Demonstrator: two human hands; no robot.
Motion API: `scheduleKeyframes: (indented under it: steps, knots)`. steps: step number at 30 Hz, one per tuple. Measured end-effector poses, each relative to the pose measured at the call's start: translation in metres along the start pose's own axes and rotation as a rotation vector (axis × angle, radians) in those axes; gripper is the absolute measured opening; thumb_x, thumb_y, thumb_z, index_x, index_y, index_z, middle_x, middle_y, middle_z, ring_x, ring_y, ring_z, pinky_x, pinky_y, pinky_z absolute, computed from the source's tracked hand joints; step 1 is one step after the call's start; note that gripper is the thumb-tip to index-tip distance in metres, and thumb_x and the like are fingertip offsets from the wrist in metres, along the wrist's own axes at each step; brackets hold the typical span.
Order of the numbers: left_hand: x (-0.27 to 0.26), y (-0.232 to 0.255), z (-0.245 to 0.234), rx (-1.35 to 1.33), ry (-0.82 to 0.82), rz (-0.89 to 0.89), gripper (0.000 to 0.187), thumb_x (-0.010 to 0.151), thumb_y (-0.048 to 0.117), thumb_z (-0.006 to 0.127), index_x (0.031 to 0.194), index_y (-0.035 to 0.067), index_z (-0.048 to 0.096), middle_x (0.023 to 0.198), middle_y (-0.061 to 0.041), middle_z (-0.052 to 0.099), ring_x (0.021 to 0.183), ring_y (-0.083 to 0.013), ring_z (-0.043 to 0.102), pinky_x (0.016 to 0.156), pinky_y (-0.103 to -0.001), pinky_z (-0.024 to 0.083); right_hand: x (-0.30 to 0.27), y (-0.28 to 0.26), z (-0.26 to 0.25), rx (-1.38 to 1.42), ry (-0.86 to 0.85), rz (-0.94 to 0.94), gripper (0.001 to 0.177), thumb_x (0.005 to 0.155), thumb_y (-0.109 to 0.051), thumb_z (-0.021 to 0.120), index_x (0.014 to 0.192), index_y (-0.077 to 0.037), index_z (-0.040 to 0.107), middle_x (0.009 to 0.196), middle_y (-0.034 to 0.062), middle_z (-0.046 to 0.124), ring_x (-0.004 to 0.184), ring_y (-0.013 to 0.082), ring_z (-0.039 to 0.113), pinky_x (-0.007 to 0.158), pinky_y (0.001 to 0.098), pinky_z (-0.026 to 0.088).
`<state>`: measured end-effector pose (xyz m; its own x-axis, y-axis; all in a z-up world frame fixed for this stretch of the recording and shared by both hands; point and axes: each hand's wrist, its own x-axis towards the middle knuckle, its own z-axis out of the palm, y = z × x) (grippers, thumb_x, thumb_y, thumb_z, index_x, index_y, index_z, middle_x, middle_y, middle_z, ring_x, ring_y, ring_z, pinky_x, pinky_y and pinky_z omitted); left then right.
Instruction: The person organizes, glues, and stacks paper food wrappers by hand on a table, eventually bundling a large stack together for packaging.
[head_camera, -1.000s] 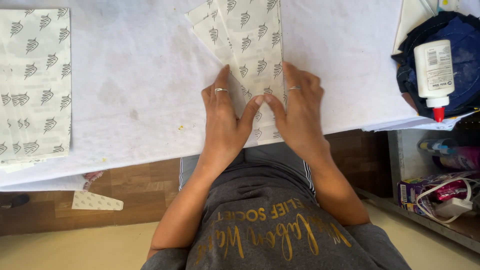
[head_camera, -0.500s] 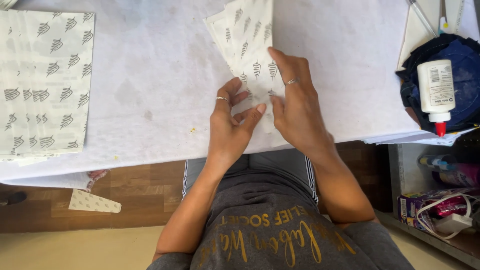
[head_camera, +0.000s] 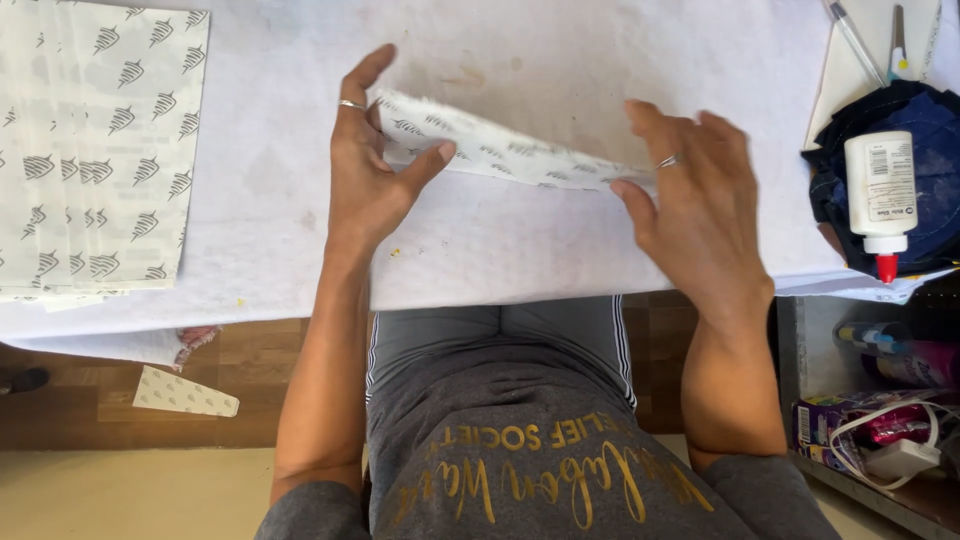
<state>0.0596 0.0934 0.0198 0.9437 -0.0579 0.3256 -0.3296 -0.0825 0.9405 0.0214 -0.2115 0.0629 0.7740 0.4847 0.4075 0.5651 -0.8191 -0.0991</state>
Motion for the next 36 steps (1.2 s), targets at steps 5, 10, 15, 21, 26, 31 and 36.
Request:
scheduleKeyframes:
  steps: [5, 10, 15, 21, 26, 31, 36]
  knots:
    - [0.001, 0.013, 0.011, -0.021, -0.002, -0.01, 0.065, 0.087, -0.001, 0.079, 0.143, 0.006, 0.047, 0.104, -0.004, 0.061, 0.093, -0.0119, 0.057, 0.083, -0.023, 0.049, -0.029, 0.023, -0.005, 0.282, 0.01, 0.465, 0.06, 0.081, -0.007, 0.089, 0.134, -0.002, 0.061, 0.128, 0.0145, 0.066, 0.122, 0.0332, 0.058, 0.103, 0.0454, 0.045]
    - [-0.009, 0.015, 0.019, 0.01, -0.051, 0.032, 0.062, 0.086, 0.002, 0.082, 0.14, 0.011, 0.054, 0.129, -0.002, 0.063, 0.1, -0.0112, 0.061, 0.086, -0.023, 0.05, -0.046, 0.015, 0.028, 0.99, 0.247, 0.465, 0.069, 0.09, 0.001, 0.074, 0.147, -0.007, 0.037, 0.147, 0.0113, 0.044, 0.13, 0.0195, 0.046, 0.112, 0.0314, 0.041]
    - [-0.01, 0.016, 0.02, -0.008, -0.034, 0.042, 0.058, 0.087, -0.004, 0.083, 0.137, 0.008, 0.057, 0.138, -0.003, 0.061, 0.092, -0.0079, 0.06, 0.079, -0.02, 0.05, -0.054, 0.023, 0.03, 1.125, 0.321, 0.415, 0.067, 0.098, 0.018, 0.051, 0.154, -0.01, 0.029, 0.155, 0.0242, 0.042, 0.146, 0.0331, 0.046, 0.114, 0.0367, 0.043]
    - [-0.011, 0.02, 0.023, -0.013, -0.018, -0.004, 0.058, 0.087, -0.006, 0.081, 0.138, 0.006, 0.055, 0.139, -0.005, 0.064, 0.079, -0.005, 0.058, 0.071, -0.016, 0.047, -0.05, 0.019, 0.026, 1.032, 0.265, 0.441, 0.053, 0.104, 0.017, 0.043, 0.15, -0.007, 0.034, 0.154, 0.0217, 0.046, 0.149, 0.034, 0.049, 0.103, 0.0275, 0.042]
    - [-0.012, 0.015, 0.023, 0.021, 0.0, 0.009, 0.052, 0.088, -0.002, 0.082, 0.133, 0.005, 0.057, 0.142, -0.008, 0.061, 0.093, -0.0092, 0.061, 0.089, -0.022, 0.05, -0.051, 0.018, 0.032, 1.017, 0.29, 0.432, 0.026, 0.111, 0.003, 0.048, 0.134, -0.006, 0.042, 0.155, 0.0205, 0.04, 0.14, 0.0419, 0.058, 0.113, 0.0411, 0.051]
    - [-0.011, 0.012, 0.022, -0.005, 0.028, 0.016, 0.047, 0.091, -0.001, 0.082, 0.131, 0.007, 0.059, 0.138, -0.008, 0.063, 0.112, -0.0154, 0.065, 0.098, -0.025, 0.054, -0.057, 0.029, 0.039, 0.948, 0.286, 0.457, 0.011, 0.11, -0.004, 0.053, 0.118, -0.009, 0.048, 0.148, 0.0218, 0.046, 0.122, 0.0316, 0.062, 0.098, 0.0346, 0.05]
    - [0.023, 0.02, 0.013, -0.013, 0.038, -0.045, 0.046, 0.089, -0.003, 0.073, 0.13, 0.007, 0.057, 0.114, -0.004, 0.059, 0.087, -0.01, 0.056, 0.076, -0.023, 0.046, -0.048, 0.064, 0.052, 0.821, 0.304, 0.549, 0.015, 0.102, 0.012, 0.066, 0.111, 0.002, 0.062, 0.108, 0.0125, 0.061, 0.093, 0.0229, 0.065, 0.088, 0.0369, 0.056]
